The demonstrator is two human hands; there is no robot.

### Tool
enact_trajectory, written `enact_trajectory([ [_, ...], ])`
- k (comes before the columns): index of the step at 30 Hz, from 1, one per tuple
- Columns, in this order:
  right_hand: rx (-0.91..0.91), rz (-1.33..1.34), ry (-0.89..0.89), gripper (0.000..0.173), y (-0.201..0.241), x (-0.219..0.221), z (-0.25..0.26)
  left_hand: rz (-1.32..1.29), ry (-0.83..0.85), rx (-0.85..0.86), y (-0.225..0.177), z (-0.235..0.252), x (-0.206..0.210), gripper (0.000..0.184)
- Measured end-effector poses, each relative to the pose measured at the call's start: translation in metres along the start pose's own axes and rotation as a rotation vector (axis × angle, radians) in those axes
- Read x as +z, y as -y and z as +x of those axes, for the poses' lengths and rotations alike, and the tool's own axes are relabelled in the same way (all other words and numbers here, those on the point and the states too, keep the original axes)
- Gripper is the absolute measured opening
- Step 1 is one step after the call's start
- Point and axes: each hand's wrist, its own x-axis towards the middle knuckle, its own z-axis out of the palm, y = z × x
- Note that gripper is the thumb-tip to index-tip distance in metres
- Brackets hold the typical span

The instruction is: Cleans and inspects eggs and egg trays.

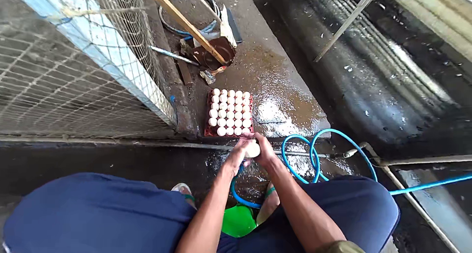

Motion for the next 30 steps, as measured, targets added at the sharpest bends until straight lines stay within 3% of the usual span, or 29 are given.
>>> enact_trajectory([
  [5,-0.618,-0.684,-0.174,0.043,-0.021,0.013,-0.024,0.012,-0.117,0.161,-0.004,-0.007,0.013,0.058],
  [7,-0.491,-0.661,-0.186,0.041,-0.016,0.011,-0.018,0.129,-0.144,0.124,0.003,-0.003,0.012,0.063],
  [9,-0.347,-0.622,-0.179,0.04,-0.009,0.013,-0.015,0.214,-0.204,0.155,0.01,0.0,0.014,0.057],
  [12,-0.427,-0.628,-0.151,0.041,-0.015,0.018,-0.025,0.239,-0.214,0.198,0.004,-0.004,0.01,0.043],
  [14,-0.241,-0.426,-0.119,0.037,-0.01,0.01,-0.011,0.16,-0.128,0.063,0.002,-0.007,0.007,0.048],
  [16,0.014,-0.127,-0.047,0.03,-0.001,0.001,0.005,0.107,-0.039,0.026,0.001,-0.005,0.007,0.039],
  [18,0.043,0.017,-0.029,0.035,0.0,0.002,0.002,0.072,-0.046,0.07,0.002,-0.001,0.002,0.031],
  [23,-0.441,-0.705,-0.103,0.041,-0.004,0.015,-0.016,0.099,-0.14,0.193,0.0,0.002,0.0,0.049],
  [27,-0.037,-0.488,-0.035,0.039,-0.013,-0.001,0.022,0.041,-0.187,0.137,0.009,0.011,-0.01,0.041],
  [30,0.171,-0.617,0.144,0.046,-0.035,-0.02,0.035,-0.144,-0.096,0.022,0.002,0.018,-0.025,0.051],
])
